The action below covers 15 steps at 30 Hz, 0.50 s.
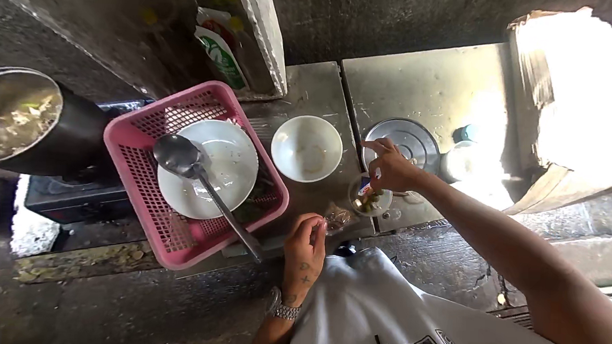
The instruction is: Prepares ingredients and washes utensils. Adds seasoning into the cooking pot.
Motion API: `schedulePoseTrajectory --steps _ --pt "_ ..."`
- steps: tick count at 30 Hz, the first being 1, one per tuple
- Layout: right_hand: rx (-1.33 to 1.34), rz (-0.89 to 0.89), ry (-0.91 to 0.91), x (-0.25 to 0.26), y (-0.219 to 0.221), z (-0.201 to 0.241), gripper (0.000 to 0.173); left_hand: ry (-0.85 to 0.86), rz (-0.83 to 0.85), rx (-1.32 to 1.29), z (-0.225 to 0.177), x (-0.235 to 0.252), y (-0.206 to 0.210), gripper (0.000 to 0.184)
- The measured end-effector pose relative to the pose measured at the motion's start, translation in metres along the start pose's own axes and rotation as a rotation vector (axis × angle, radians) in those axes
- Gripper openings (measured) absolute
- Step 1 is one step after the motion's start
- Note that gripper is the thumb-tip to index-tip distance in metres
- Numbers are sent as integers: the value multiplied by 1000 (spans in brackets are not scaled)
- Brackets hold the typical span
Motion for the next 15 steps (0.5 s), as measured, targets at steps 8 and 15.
schedulePoseTrajectory --steps 8,15 --pt "306 -93 278 -9 -1 -27 21 31 25 5 -7 8 12 17" --pt "567 -326 345 -39 -25 -49 16 59 57 24 -19 23 34 14"
Point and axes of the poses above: each hand's wrist, its own x-axis towards the middle knuckle, its own y-axis out of the palm, z = x × y, the point moved 4 cm from there along x, towards the middle knuckle, and after that the axes turned 5 degrees about -z, right-handed, at the moved point
